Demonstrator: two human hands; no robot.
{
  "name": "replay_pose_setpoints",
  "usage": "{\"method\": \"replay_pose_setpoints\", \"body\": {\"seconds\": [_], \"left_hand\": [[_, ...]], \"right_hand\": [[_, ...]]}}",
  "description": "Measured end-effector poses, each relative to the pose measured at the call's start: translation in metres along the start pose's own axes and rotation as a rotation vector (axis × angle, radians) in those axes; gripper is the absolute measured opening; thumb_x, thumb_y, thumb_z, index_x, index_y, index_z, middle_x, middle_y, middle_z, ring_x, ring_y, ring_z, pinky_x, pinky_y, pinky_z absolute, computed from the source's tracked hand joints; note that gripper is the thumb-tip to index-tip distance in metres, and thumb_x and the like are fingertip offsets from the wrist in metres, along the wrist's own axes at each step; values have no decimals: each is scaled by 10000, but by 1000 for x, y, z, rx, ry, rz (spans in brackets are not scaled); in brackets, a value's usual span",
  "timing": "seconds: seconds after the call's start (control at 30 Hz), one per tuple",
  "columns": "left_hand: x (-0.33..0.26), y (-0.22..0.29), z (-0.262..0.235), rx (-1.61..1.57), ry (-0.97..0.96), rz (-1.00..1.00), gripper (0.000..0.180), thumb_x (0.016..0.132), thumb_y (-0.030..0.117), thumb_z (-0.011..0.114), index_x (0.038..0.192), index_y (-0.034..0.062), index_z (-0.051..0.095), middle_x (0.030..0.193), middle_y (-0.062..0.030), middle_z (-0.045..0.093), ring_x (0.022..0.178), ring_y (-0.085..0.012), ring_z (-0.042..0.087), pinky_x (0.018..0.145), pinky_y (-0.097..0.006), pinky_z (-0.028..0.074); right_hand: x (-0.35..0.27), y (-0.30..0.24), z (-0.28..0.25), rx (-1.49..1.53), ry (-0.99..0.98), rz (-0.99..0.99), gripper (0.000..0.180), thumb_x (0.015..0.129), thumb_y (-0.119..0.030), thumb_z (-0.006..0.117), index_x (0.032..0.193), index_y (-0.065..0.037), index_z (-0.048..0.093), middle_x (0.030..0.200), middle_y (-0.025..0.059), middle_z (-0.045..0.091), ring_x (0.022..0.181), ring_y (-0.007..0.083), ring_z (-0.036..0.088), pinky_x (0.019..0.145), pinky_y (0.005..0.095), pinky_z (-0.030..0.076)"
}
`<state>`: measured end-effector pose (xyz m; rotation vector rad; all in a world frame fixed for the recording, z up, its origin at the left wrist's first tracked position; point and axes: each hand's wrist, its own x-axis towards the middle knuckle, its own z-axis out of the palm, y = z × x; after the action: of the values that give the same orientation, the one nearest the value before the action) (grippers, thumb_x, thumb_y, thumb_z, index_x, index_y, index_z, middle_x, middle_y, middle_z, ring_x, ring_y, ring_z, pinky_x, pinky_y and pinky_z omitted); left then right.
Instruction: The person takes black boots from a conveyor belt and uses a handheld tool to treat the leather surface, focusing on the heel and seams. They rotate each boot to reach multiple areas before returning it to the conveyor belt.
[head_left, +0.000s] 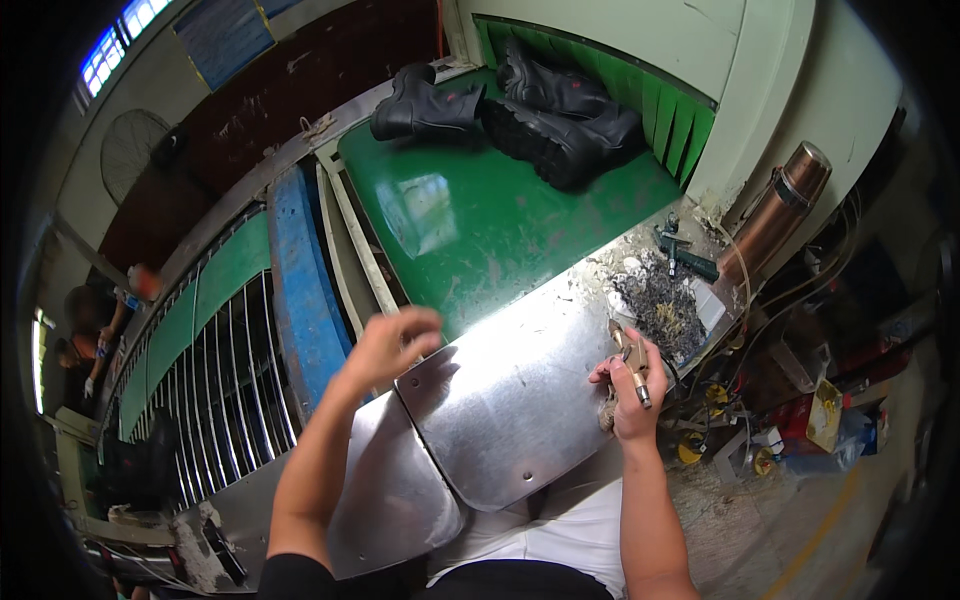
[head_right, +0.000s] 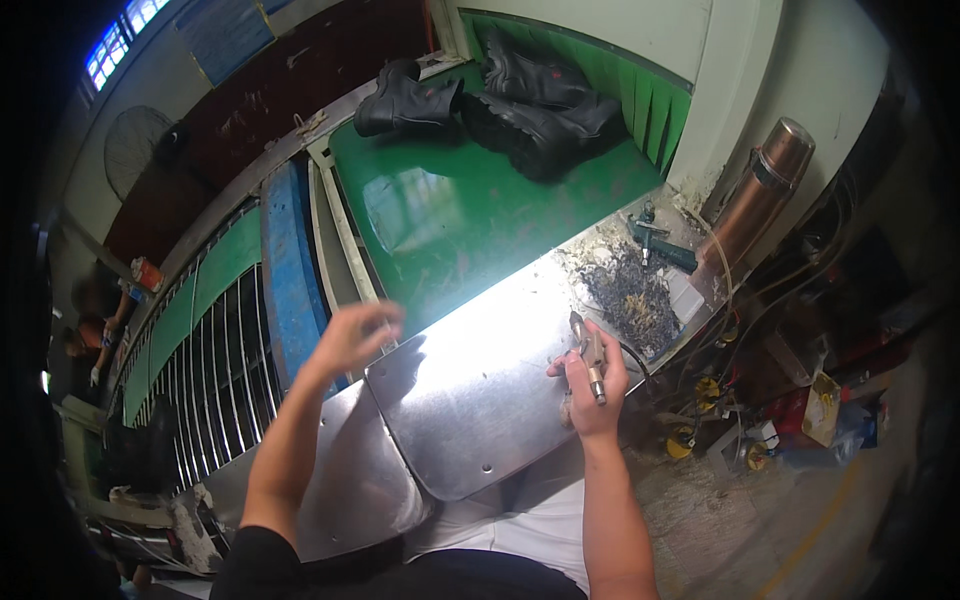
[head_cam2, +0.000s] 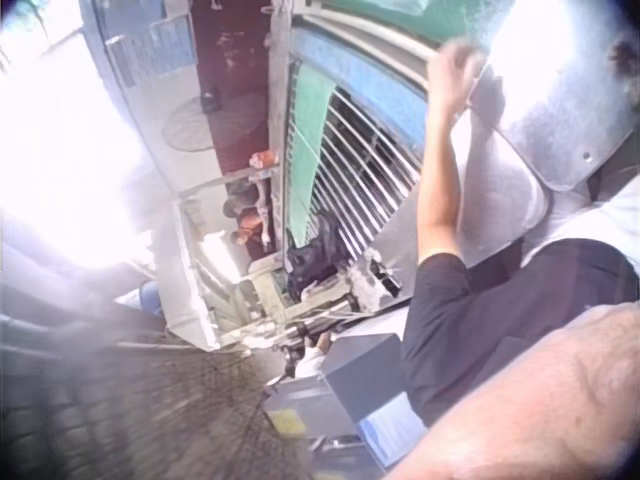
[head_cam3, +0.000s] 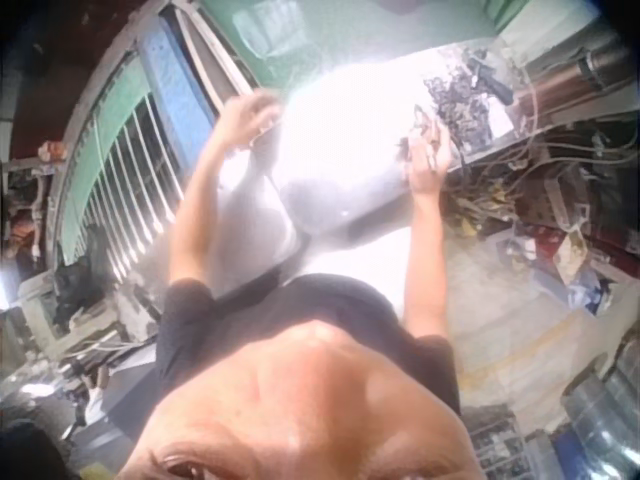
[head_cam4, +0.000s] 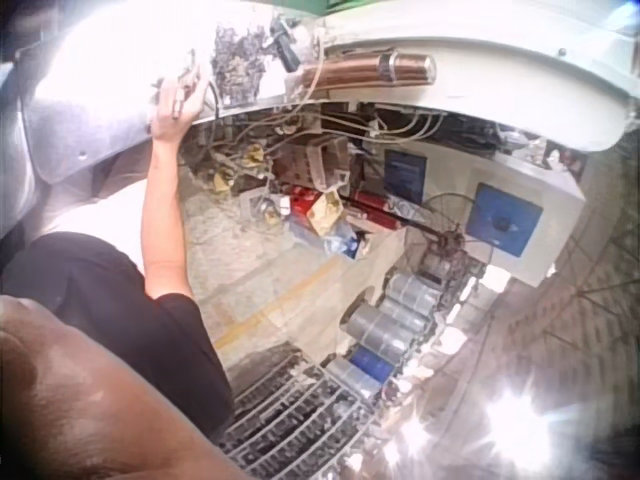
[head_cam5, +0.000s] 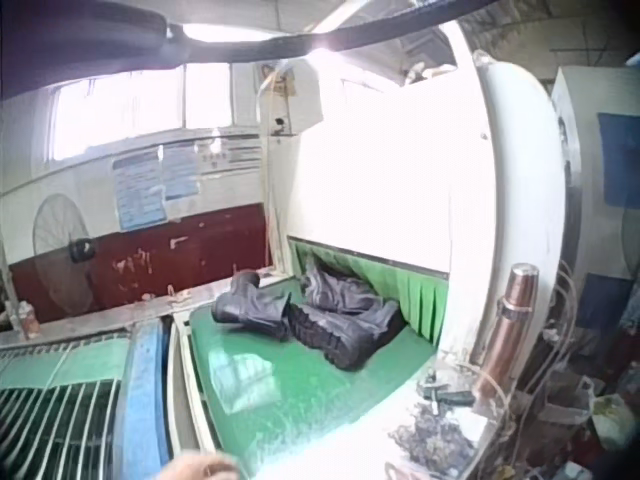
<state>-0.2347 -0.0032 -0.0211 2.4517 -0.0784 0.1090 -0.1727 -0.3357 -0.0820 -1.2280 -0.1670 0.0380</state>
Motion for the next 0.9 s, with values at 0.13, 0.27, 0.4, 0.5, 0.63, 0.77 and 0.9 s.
{"method": "replay_pose_setpoints", "body": {"seconds": [0.13,0.27,0.4,0.5,0.63,0.77,0.9], "left_hand": [[-107,-14,29,-360,206,-277,126,893,98,662,977,5,679,842,-59,703,756,-106,660,686,-253,522],[-134,-19,31,-214,346,-193,125,870,146,688,911,28,685,750,-75,689,670,-124,650,628,-266,500],[-125,-32,36,-299,328,-148,133,858,182,702,924,68,680,697,-82,662,598,-162,626,584,-289,481],[-125,-36,34,-383,298,-166,145,857,186,702,945,73,680,680,-79,655,591,-163,621,574,-292,476],[-128,-32,29,-361,253,-182,140,859,161,698,965,71,684,734,-78,689,647,-148,653,610,-280,485],[-136,-43,29,-330,296,-145,166,872,250,680,951,104,674,693,-97,660,642,-260,647,588,-346,488],[-129,-43,35,-251,299,-73,157,881,252,663,972,123,656,686,-92,644,659,-275,650,605,-375,492]], "right_hand": [[-3,-6,6,-28,-1,7,426,890,-51,529,1285,88,449,834,106,598,711,158,602,693,315,539],[-3,-5,12,-110,-1,-22,431,885,-65,533,1287,71,462,805,98,592,699,161,598,678,305,530],[5,5,10,-378,-65,-33,405,888,-47,540,1280,48,508,869,128,644,708,195,630,666,309,524],[37,10,32,-1227,-206,-562,412,889,-50,565,1294,12,521,949,189,661,758,288,651,693,355,524],[68,22,66,-1445,-330,-818,516,789,35,575,1295,-64,564,933,162,611,880,352,591,792,427,482],[64,26,79,-1366,-318,-667,477,822,-20,569,1294,-85,581,1138,167,641,1057,364,599,921,397,475],[67,31,63,-1296,-318,-674,402,891,-134,578,1278,-23,574,1218,177,627,1118,352,593,972,389,459]]}}
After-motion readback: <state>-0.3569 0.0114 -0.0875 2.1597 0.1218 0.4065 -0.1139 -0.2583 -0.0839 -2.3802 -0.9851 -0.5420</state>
